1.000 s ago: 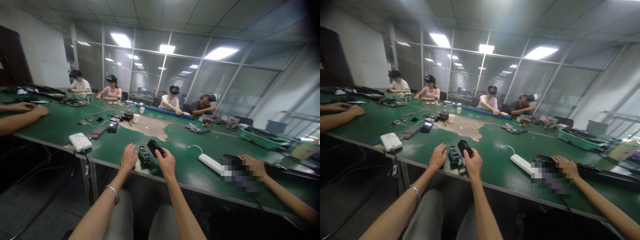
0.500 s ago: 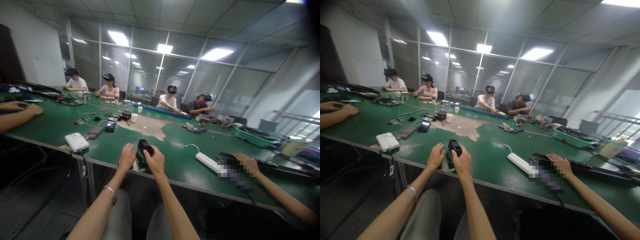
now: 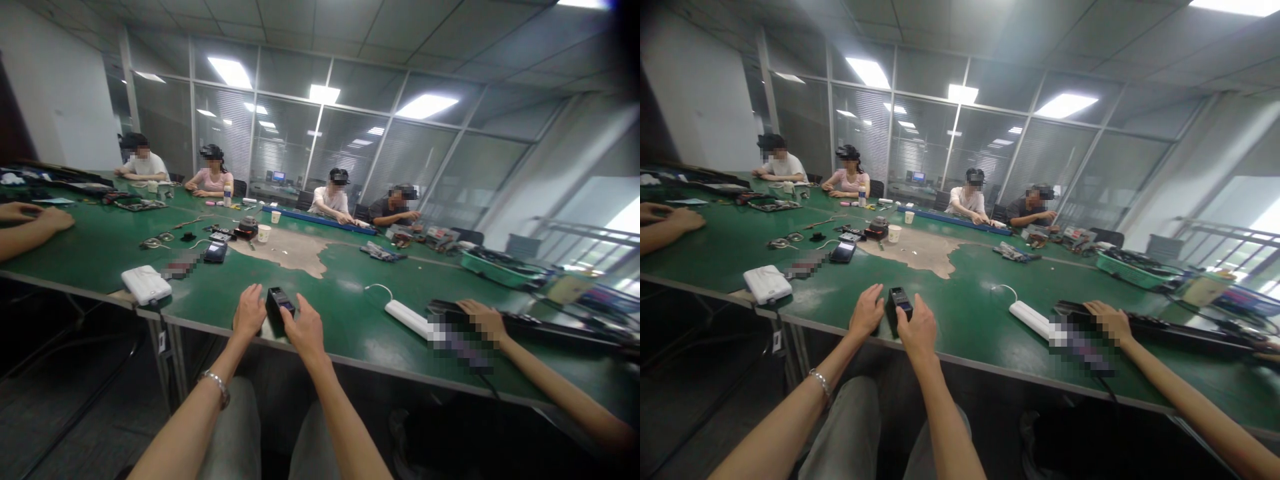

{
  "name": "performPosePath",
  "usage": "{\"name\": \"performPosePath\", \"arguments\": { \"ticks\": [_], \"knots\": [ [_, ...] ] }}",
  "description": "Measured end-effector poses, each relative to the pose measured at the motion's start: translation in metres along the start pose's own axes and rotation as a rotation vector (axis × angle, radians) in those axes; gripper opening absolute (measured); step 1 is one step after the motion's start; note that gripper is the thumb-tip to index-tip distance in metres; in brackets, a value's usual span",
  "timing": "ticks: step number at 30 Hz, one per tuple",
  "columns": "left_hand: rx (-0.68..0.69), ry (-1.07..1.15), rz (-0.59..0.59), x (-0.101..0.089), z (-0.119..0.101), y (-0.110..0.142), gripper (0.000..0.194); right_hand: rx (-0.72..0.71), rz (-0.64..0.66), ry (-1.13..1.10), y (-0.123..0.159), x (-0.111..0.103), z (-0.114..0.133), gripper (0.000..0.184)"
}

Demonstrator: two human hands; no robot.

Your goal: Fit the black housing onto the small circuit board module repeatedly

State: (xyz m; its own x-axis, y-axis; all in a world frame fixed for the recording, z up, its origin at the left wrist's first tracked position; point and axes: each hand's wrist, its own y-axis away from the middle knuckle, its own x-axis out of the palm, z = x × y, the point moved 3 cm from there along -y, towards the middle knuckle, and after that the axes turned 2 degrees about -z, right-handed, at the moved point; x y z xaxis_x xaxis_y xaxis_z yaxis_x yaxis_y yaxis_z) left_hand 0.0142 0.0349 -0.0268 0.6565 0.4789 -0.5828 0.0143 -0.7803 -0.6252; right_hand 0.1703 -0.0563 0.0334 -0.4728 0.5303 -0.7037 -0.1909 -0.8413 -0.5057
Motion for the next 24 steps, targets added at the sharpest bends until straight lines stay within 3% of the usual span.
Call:
{"name": "performPosePath", "arguments": {
  "ticks": [6, 12, 24],
  "knots": [
    [0.003, -0.002, 0.002, -0.002, -0.002, -0.001, 0.038, -0.026, -0.009, 0.043, 0.000, 0.003, 0.002, 0.059],
    [-0.003, 0.006, 0.010, -0.002, -0.003, -0.001, 0.037, 0.021, 0.043, 0.027, 0.006, 0.002, 0.006, 0.031],
    [0.001, -0.008, 0.024, 0.001, -0.001, -0.002, 0.036, 0.064, -0.012, -0.090, -0.012, -0.013, 0.010, 0.024]
  ]
}}
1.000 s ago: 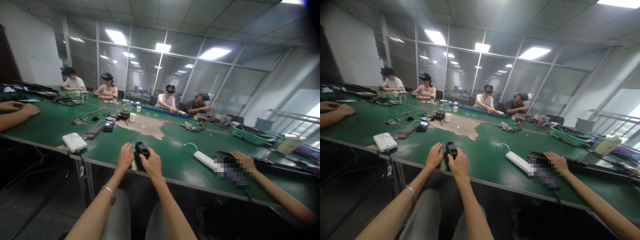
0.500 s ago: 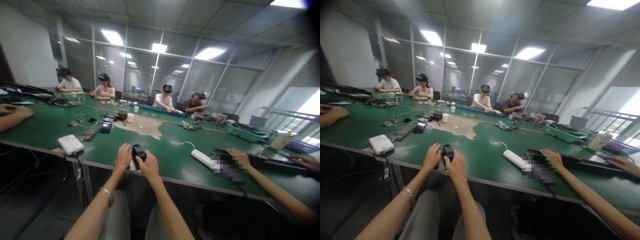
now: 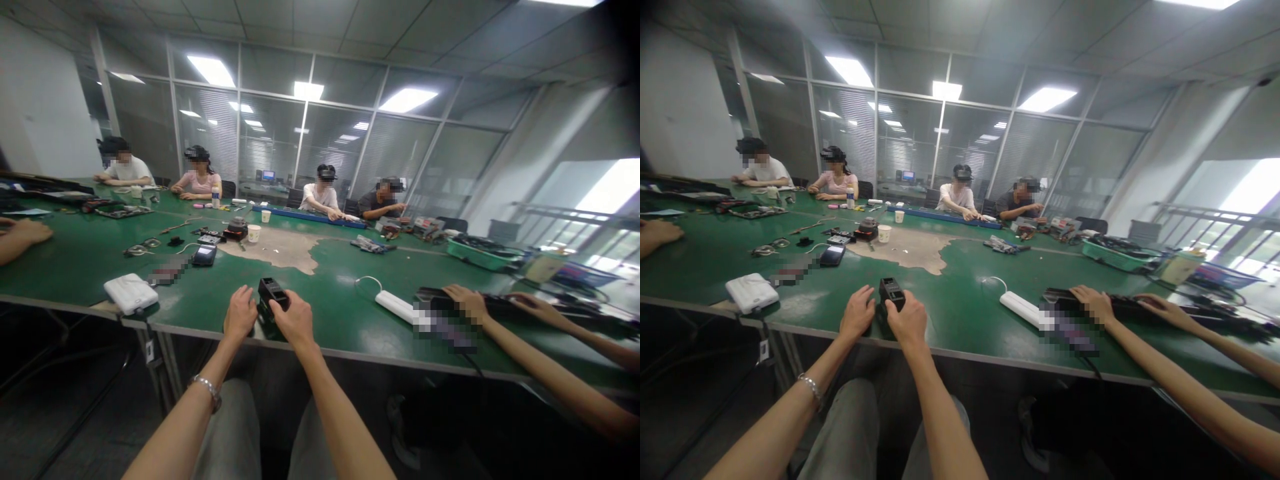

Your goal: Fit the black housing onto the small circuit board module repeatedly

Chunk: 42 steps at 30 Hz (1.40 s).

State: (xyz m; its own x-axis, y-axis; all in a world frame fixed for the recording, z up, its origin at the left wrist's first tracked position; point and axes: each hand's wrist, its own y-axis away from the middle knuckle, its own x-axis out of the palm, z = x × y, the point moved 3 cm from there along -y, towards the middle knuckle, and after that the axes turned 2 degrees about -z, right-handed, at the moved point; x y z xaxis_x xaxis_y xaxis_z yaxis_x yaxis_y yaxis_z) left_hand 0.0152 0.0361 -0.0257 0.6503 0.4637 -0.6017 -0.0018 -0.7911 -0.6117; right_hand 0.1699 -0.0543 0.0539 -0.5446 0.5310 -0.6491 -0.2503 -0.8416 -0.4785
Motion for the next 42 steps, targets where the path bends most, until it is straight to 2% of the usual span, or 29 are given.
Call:
{"name": "performPosePath", "arguments": {
  "ticks": [4, 10, 26, 28, 31, 33, 42],
  "knots": [
    [-0.002, -0.012, -0.006, 0.001, 0.000, 0.000, 0.036, -0.006, -0.055, -0.078, -0.013, -0.015, -0.001, 0.029],
    [0.007, -0.033, -0.008, 0.002, -0.001, 0.000, 0.036, 0.046, -0.083, -0.033, -0.020, -0.027, -0.020, 0.032],
    [0.039, -0.081, 0.002, 0.006, 0.002, -0.001, 0.037, 0.096, -0.005, 0.032, -0.009, -0.002, -0.057, 0.031],
    [0.038, -0.083, 0.000, 0.007, 0.003, -0.001, 0.037, 0.085, -0.002, 0.033, -0.007, 0.000, -0.061, 0.036],
    [0.035, -0.082, -0.004, 0.007, 0.003, 0.000, 0.037, 0.067, -0.037, 0.033, -0.003, 0.003, -0.066, 0.054],
    [0.034, -0.080, -0.005, 0.007, 0.003, 0.000, 0.037, 0.068, -0.076, 0.028, 0.001, 0.005, -0.070, 0.060],
    [0.026, -0.071, -0.021, 0.005, 0.002, 0.000, 0.036, 0.039, -0.128, -0.001, 0.012, 0.016, -0.075, 0.054]
  ]
}}
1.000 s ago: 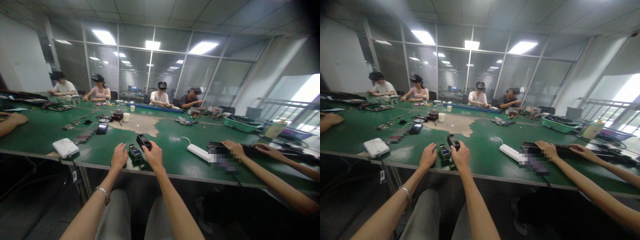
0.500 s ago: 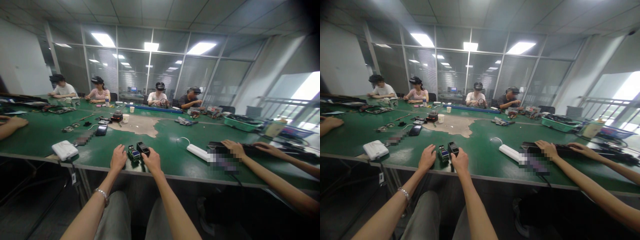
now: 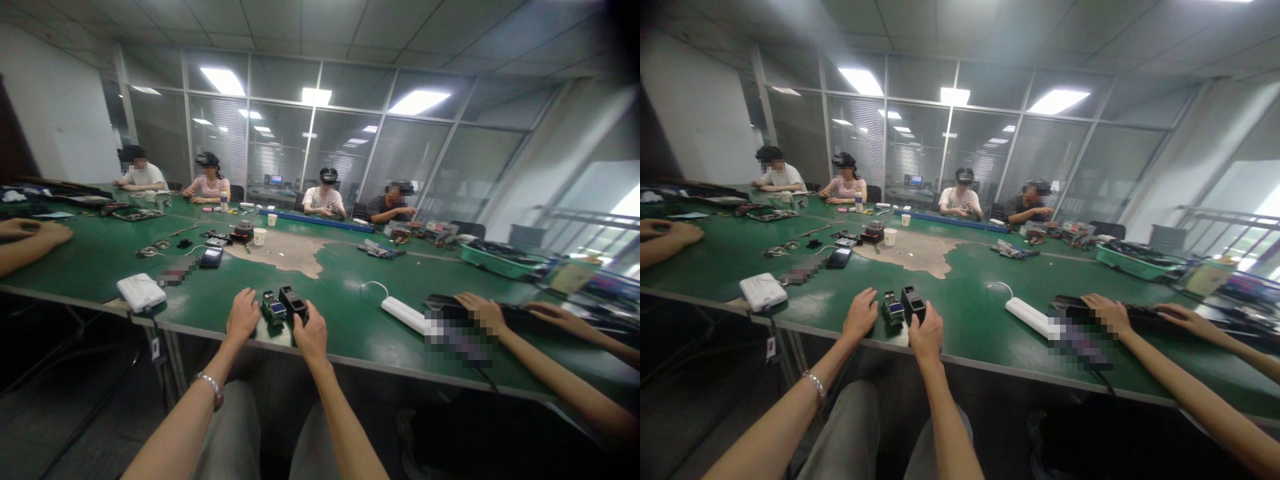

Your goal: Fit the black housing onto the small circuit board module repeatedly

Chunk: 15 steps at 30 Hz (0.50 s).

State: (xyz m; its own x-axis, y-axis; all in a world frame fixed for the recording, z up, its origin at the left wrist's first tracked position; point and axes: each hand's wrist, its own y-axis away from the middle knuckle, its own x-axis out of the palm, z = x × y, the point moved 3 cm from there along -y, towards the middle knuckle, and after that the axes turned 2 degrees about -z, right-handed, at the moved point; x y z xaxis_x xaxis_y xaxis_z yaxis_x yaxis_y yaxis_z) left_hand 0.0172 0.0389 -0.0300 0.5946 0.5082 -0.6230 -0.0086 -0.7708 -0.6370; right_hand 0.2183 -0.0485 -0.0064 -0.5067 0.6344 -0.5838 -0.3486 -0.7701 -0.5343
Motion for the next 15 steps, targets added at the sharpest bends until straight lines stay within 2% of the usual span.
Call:
{"name": "performPosePath", "arguments": {
  "ticks": [4, 7, 10, 15],
  "knots": [
    [-0.005, 0.002, -0.005, -0.001, -0.001, 0.000, 0.036, -0.027, 0.018, -0.015, -0.008, 0.003, 0.006, 0.057],
    [-0.008, 0.003, -0.008, -0.003, -0.001, 0.001, 0.036, -0.031, 0.027, -0.028, -0.013, 0.003, 0.011, 0.052],
    [-0.009, 0.006, -0.007, -0.003, -0.001, 0.001, 0.036, -0.013, 0.010, -0.037, -0.019, -0.003, 0.020, 0.047],
    [-0.022, 0.012, -0.013, -0.002, 0.000, 0.002, 0.036, -0.013, -0.028, -0.138, -0.025, -0.016, 0.045, 0.047]
  ]
}}
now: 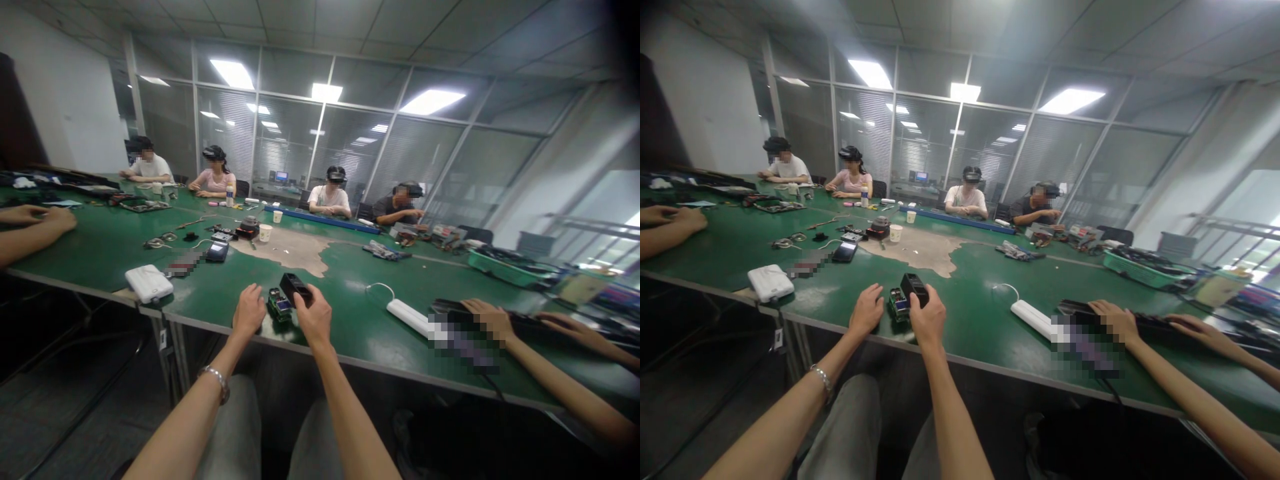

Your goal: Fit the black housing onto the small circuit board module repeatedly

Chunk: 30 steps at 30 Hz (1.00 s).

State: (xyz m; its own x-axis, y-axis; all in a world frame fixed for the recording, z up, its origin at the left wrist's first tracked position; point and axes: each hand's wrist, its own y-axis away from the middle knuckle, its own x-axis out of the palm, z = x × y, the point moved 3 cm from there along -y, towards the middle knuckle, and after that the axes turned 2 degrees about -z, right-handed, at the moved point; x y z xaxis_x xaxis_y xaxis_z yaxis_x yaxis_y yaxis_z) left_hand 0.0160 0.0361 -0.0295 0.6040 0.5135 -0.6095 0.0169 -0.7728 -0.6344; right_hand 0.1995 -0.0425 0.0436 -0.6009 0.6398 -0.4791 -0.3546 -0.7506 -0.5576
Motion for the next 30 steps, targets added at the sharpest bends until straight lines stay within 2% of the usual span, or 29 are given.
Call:
{"name": "performPosePath", "arguments": {
  "ticks": [5, 14, 24, 30],
  "knots": [
    [-0.002, 0.013, -0.003, -0.001, 0.000, 0.000, 0.036, -0.020, 0.031, -0.038, 0.004, 0.004, 0.020, 0.047],
    [-0.011, 0.029, 0.006, -0.002, 0.000, 0.000, 0.035, -0.081, 0.087, 0.058, 0.011, 0.017, 0.029, 0.043],
    [-0.006, 0.037, 0.009, -0.003, -0.002, -0.001, 0.036, -0.115, 0.155, 0.112, 0.033, 0.021, 0.013, 0.046],
    [0.001, 0.035, 0.018, -0.004, -0.002, 0.000, 0.037, -0.120, 0.082, 0.097, 0.033, 0.022, 0.005, 0.054]
  ]
}}
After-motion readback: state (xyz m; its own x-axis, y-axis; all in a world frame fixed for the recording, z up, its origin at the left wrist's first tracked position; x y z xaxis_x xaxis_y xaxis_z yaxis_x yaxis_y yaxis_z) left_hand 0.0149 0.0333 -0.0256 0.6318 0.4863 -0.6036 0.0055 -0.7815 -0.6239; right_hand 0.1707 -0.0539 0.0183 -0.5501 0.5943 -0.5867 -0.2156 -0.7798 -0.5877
